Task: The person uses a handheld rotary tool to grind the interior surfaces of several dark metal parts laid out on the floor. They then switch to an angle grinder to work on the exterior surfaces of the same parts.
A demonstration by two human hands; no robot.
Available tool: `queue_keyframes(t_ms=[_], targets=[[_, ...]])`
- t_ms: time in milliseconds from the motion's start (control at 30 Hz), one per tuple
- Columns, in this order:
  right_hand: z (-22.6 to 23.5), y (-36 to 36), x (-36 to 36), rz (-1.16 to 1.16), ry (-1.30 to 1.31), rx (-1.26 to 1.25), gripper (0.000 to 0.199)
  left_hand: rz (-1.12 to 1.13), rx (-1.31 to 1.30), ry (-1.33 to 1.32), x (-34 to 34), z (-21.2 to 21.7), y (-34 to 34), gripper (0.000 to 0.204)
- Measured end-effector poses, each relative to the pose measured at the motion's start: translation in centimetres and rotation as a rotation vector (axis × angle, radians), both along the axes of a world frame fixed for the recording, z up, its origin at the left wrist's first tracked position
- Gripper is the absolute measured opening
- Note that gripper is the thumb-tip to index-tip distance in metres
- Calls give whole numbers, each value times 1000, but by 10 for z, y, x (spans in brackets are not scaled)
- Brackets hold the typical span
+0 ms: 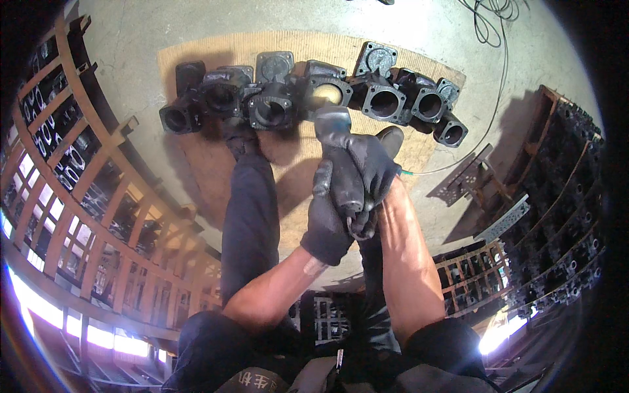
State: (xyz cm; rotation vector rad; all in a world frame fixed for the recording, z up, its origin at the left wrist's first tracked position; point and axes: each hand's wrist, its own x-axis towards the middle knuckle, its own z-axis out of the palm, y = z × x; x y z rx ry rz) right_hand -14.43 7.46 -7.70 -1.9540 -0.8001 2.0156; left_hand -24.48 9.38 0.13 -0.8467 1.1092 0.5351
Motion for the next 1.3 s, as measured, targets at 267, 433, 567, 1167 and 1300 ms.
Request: queue_keyframes(t_ms=[267, 433, 567, 1167, 1300], targets=[[-18, 20, 5, 16, 9, -96, 30, -112, 106, -213, -17, -38, -7, 58], [-14, -2, 1, -7, -10, 85, 30, -16, 59, -147, -8, -13, -8, 59], [-5, -5, 0, 11, 15, 100, 33, 260, 214, -424, -19, -10, -24, 62], [-26, -1, -18, -707, 225, 55, 44, -159, 27, -9, -3, -23, 14, 57], [-15, 28, 2, -410, 110, -199, 48, -222, 182, -263, -17, -38, 8, 60]])
